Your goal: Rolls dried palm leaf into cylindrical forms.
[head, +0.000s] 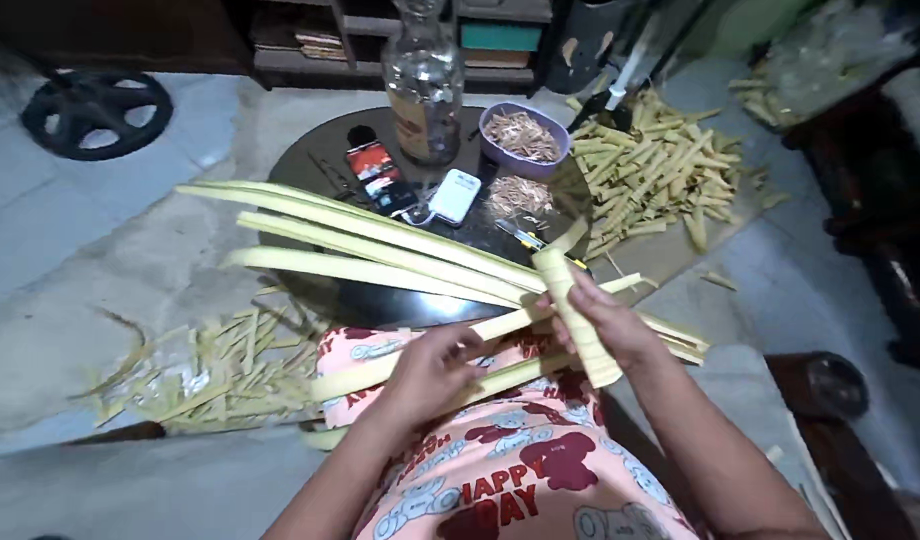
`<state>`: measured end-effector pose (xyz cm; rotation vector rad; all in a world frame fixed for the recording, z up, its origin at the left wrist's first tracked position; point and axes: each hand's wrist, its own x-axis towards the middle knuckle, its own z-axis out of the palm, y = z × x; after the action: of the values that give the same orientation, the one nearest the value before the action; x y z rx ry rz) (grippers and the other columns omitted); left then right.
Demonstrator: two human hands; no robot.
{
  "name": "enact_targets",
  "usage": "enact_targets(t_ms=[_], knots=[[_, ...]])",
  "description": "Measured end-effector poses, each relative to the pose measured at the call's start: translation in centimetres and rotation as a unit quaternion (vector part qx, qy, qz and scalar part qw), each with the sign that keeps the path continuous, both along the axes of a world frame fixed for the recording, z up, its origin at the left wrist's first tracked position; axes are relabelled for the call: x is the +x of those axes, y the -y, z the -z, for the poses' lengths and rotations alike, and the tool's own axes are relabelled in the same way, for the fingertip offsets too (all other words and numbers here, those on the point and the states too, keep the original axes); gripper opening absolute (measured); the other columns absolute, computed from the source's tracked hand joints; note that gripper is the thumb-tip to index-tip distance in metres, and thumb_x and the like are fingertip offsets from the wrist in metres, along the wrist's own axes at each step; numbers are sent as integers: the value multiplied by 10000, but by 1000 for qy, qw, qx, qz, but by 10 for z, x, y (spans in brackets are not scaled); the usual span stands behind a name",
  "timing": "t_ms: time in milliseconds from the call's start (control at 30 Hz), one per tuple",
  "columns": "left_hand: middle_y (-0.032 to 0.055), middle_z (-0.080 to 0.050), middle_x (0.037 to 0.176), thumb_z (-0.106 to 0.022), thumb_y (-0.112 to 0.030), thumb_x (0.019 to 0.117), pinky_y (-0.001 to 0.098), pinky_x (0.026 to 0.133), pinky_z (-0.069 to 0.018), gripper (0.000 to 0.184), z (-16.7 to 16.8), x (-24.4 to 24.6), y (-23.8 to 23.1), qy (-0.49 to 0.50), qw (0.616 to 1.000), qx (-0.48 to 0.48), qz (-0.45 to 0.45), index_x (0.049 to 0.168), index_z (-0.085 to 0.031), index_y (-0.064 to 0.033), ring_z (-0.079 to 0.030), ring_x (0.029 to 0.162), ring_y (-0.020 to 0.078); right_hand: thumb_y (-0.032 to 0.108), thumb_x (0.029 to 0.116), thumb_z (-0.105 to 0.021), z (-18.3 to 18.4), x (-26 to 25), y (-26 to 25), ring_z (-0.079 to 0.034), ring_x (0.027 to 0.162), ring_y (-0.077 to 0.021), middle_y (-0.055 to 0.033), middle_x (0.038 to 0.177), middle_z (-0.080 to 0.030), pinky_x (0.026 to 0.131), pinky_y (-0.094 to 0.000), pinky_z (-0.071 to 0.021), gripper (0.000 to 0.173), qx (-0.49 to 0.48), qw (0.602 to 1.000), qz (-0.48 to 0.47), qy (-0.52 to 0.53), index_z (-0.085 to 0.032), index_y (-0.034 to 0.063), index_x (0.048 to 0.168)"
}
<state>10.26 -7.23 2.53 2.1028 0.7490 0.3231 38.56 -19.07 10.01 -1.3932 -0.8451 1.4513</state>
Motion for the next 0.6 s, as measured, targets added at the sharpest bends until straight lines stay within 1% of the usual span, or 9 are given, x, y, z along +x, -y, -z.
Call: enact_targets(t_ms=[67,133,167,233,367,433,500,533,600], knots=[[-37,-709,1138,-744,-487,861,419,936,-553,403,14,4,23,-119,980,137,85,1189,-703,-256,-666,1068,160,345,1110,-304,2,26,25,-663,726,-123,-53,1116,-697,646,-274,-578,481,-11,998,61,18,-262,230,1576],[10,-704,1039,-687,-418,905,454,871,-571,267,31,6,36,-150,961,205,106,1075,-715,-214,-681,1004,214,329,1115,-317,2,38,42,-666,726,-138,-62,1130,-693,630,-281,-578,476,-29,993,111,36,-256,242,1579],[10,-700,967,-641,-351,932,443,812,-581,176,36,7,37,-152,957,224,102,1003,-713,-206,-690,939,208,315,1116,-321,1,42,48,-665,720,-143,-63,1137,-689,621,-285,-577,477,-37,990,127,45,-250,247,1582],[6,-688,856,-593,-265,950,426,733,-582,144,36,8,36,-156,952,245,99,912,-711,-193,-694,836,194,312,1117,-325,0,48,59,-669,723,-143,-62,1148,-689,625,-286,-580,473,-42,988,144,48,-259,248,1581],[-5,-684,794,-596,-267,950,419,679,-573,161,26,8,36,-152,942,274,117,859,-705,-189,-696,770,190,320,1109,-348,-5,54,77,-665,724,-147,-65,1166,-681,615,-283,-575,483,-34,987,148,49,-263,259,1580],[-25,-698,828,-600,-232,949,415,700,-578,145,23,7,33,-132,953,256,98,874,-723,-218,-699,802,164,333,1101,-379,-6,49,83,-667,722,-150,-62,1162,-684,610,-290,-577,509,-54,990,116,62,-254,246,1587],[-72,-710,887,-563,-259,989,393,752,-588,178,14,9,24,-121,975,176,65,963,-739,-267,-693,856,103,351,1076,-440,-8,39,86,-667,735,-164,-74,1145,-682,606,-308,-583,575,-66,994,57,62,-251,249,1609],[-84,-706,897,-530,-316,1026,384,760,-589,194,6,11,18,-125,984,120,52,1027,-718,-273,-684,851,83,356,1052,-484,-9,33,88,-679,776,-180,-87,1138,-683,638,-330,-596,613,-64,997,19,47,-260,253,1613],[-79,-694,880,-478,-386,1060,360,714,-603,226,-4,17,8,-128,990,23,49,1126,-649,-253,-683,794,77,361,990,-583,-7,19,92,-690,927,-209,-117,1192,-683,793,-374,-600,684,-45,997,-59,-7,-309,243,1606]])
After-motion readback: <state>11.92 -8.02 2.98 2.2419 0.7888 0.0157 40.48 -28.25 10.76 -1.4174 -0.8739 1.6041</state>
